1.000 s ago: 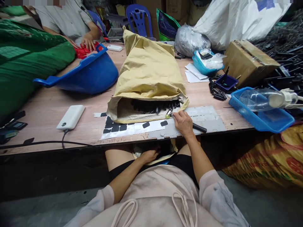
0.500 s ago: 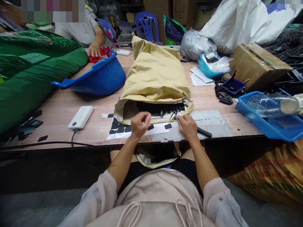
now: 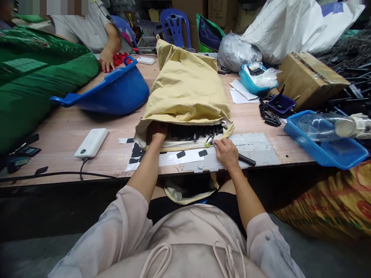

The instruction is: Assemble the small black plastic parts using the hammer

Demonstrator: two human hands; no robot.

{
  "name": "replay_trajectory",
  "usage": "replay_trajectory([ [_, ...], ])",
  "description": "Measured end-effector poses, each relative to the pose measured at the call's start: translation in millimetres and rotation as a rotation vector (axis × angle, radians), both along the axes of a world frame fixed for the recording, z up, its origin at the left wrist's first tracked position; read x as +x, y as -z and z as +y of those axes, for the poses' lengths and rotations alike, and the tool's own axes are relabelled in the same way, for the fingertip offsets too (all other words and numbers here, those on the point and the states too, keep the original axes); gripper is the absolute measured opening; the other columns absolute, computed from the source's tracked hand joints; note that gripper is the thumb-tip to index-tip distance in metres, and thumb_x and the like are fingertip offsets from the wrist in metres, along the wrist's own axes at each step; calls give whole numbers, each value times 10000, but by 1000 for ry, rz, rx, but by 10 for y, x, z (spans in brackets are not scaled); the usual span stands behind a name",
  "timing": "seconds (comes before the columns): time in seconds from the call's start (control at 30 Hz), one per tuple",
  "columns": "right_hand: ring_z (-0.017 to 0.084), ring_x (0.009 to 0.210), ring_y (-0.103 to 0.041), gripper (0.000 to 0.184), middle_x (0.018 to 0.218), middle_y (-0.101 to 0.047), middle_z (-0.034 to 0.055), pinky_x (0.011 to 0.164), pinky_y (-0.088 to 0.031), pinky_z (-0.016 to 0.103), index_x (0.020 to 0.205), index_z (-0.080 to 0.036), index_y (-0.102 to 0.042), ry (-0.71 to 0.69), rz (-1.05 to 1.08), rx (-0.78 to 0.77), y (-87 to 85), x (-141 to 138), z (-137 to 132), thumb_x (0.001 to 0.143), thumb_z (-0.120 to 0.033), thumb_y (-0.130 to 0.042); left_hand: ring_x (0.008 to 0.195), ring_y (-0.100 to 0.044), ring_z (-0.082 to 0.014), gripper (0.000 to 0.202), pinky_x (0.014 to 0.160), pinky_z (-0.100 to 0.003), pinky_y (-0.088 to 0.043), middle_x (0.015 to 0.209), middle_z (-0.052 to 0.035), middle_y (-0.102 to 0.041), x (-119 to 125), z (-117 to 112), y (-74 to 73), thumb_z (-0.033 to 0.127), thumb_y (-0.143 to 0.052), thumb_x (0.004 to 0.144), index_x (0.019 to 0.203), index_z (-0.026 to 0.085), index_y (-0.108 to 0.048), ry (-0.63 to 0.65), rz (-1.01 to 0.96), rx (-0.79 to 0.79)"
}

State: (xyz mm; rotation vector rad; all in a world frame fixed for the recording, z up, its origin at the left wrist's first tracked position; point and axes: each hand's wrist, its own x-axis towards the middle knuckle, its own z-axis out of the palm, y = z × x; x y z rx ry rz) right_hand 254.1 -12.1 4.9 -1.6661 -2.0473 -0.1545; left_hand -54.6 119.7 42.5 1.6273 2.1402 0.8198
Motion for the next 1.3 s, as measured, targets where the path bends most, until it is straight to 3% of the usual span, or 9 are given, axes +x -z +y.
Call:
replay_trajectory([
  [0.1,235,951,-561,276,1000,-686,78,830,-436,329,1191,-255,-758,1,-3,-4,-8,1,0,1007,-262,-552,1287,-627,-403,408,1101,-475,-491,1284,-212,-726,2,-5,-52,299,-789,847,1191,91,-716,-29,-23,-35],
  [0.2,234,946,-566,277,996,-689,76,832,-444,333,1188,-257,-759,4,-8,7,-15,-3,-1,1005,-259,-552,1231,-669,-345,388,1027,-408,-537,1249,-152,-755,30,-71,-77,266,-771,850,1212,134,-726,-61,-93,-47],
  [0.33,236,946,-567,268,988,-695,72,828,-445,333,1176,-257,-764,14,-18,16,-18,-13,-3,998,-257,-564,1116,-686,-323,299,974,-410,-543,1153,-156,-757,117,-464,-45,281,-713,897,1149,126,-751,-101,-80,82],
  [0.4,237,949,-566,265,987,-697,72,829,-443,331,1171,-252,-766,18,-20,14,-19,-13,-5,997,-254,-565,1079,-666,-290,238,969,-399,-536,1115,-115,-757,165,-752,7,283,-724,889,1096,172,-765,88,-78,216],
  [0.5,235,945,-563,272,990,-694,75,829,-439,330,1179,-248,-762,13,-25,8,-20,-6,-7,1003,-257,-555,1020,-652,-248,164,952,-383,-532,1046,-65,-763,238,-1099,127,300,-749,888,1029,219,-770,513,-151,274],
  [0.6,235,937,-559,278,990,-689,74,825,-435,330,1190,-250,-757,12,-34,20,-16,5,-10,1006,-266,-549,1007,-652,-249,141,964,-403,-521,1007,-55,-765,314,-1221,257,282,-792,859,985,222,-770,709,-197,214],
  [0.87,235,918,-561,278,972,-692,74,799,-444,329,1190,-245,-755,-9,-24,35,2,47,13,1011,-268,-544,1016,-645,-242,208,950,-387,-517,999,-41,-690,335,-1135,367,255,-827,821,1017,226,-765,703,-223,144],
  [1.07,221,946,-645,316,1008,-724,78,846,-515,325,1238,-232,-741,-49,124,93,-199,-80,-127,1061,-313,-492,1006,-640,-236,170,923,-370,-504,946,-22,-686,366,-1118,353,222,-847,790,929,215,-749,662,-216,94],
  [1.3,209,978,-700,331,1058,-746,74,902,-578,343,1296,-260,-706,-279,358,-57,-339,-455,-328,1069,-307,-471,1006,-635,-230,193,919,-364,-501,938,-8,-688,446,-1117,359,203,-865,752,907,227,-752,603,-217,66],
])
